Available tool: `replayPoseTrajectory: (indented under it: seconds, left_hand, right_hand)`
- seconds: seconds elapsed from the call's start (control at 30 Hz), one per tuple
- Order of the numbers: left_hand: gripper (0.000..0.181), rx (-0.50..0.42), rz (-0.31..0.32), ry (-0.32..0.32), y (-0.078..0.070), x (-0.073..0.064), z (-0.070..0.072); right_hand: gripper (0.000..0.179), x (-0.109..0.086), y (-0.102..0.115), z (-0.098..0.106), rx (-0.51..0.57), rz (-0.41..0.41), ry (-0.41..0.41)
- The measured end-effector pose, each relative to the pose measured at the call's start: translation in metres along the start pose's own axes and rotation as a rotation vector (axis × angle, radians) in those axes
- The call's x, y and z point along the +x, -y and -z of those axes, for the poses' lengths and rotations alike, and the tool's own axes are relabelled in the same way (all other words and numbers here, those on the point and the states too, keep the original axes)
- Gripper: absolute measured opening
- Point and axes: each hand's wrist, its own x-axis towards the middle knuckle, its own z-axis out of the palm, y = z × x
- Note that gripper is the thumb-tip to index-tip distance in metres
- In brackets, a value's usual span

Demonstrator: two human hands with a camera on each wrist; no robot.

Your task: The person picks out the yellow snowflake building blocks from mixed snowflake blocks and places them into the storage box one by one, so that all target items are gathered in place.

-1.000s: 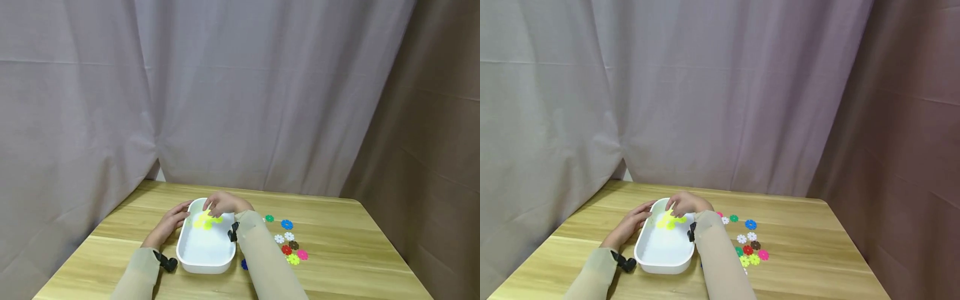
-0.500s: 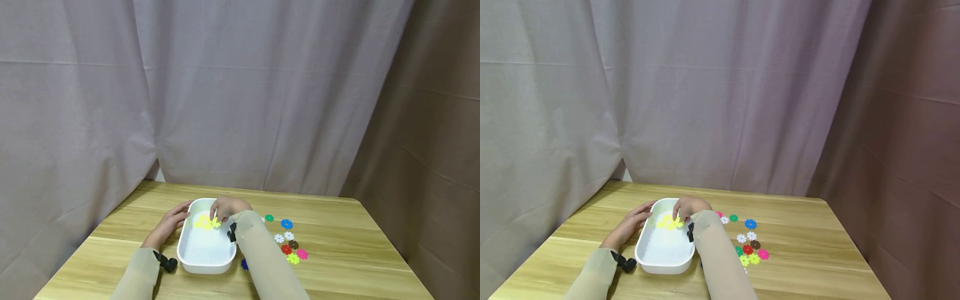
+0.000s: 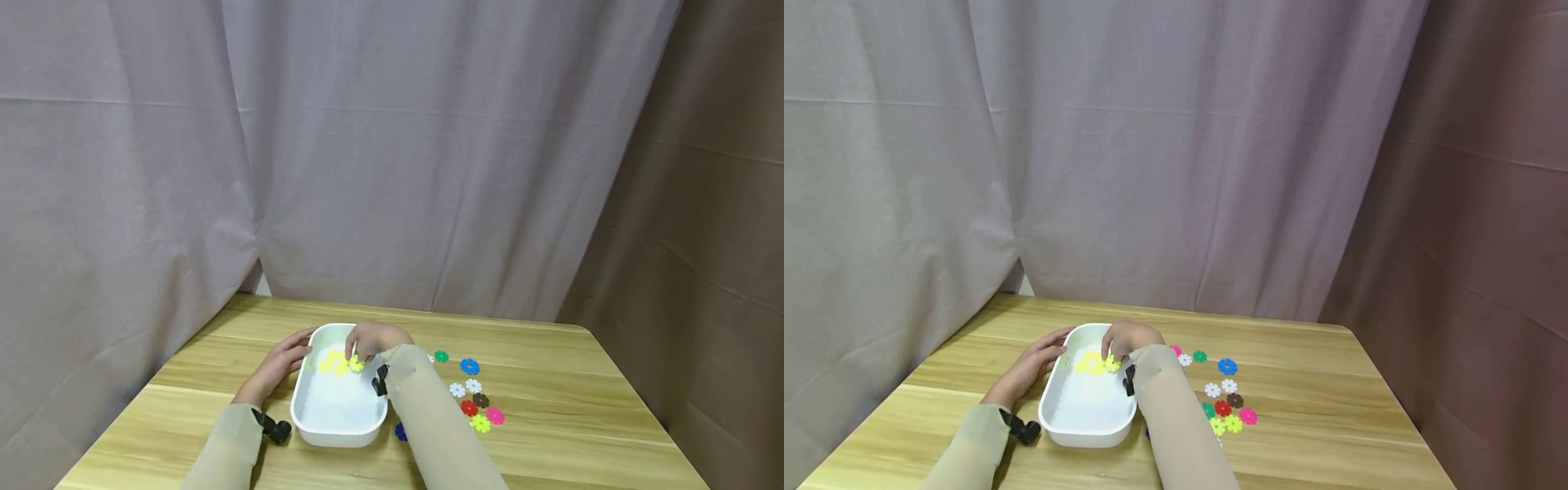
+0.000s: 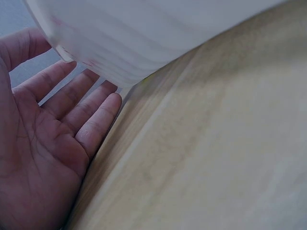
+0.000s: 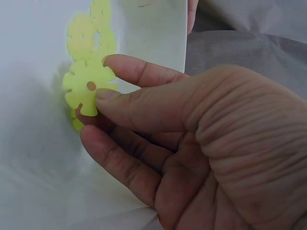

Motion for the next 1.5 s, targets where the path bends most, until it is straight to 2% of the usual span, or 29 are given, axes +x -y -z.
replayPoseTrajectory:
  seconds: [0.33,0.77,1.0,1.23,1.37,1.5]
  left_hand:
    - [0.057,0.0,-0.003,0.002,-0.001,-0.0004,-0.0005]
    - [0.056,0.004,0.005,-0.004,-0.0002,0.0009,0.0002]
    - [0.055,-0.01,0.012,-0.022,-0.0002,0.0006,-0.0002]
    - [0.054,-0.004,0.015,-0.026,0.0003,-0.001,0.0019]
    - [0.054,-0.006,0.01,-0.025,-0.0002,-0.0019,0.0027]
    - [0.054,-0.011,0.005,-0.029,-0.0004,-0.002,0.0025]
  right_hand:
    - [0.034,-0.0003,-0.0015,0.0006,0.002,0.008,0.004]
    - [0.023,-0.004,0.0011,0.0001,-0.003,0.018,-0.021]
    - [0.027,-0.0043,0.0013,0.0018,-0.036,0.004,-0.016]
    - [0.023,-0.0058,0.0029,0.0036,-0.021,-0.014,-0.022]
    - [0.022,-0.0056,0.0031,0.0054,-0.014,0.009,-0.026]
    - [0.021,-0.0045,0.0027,0.0078,-0.038,0.071,-0.023]
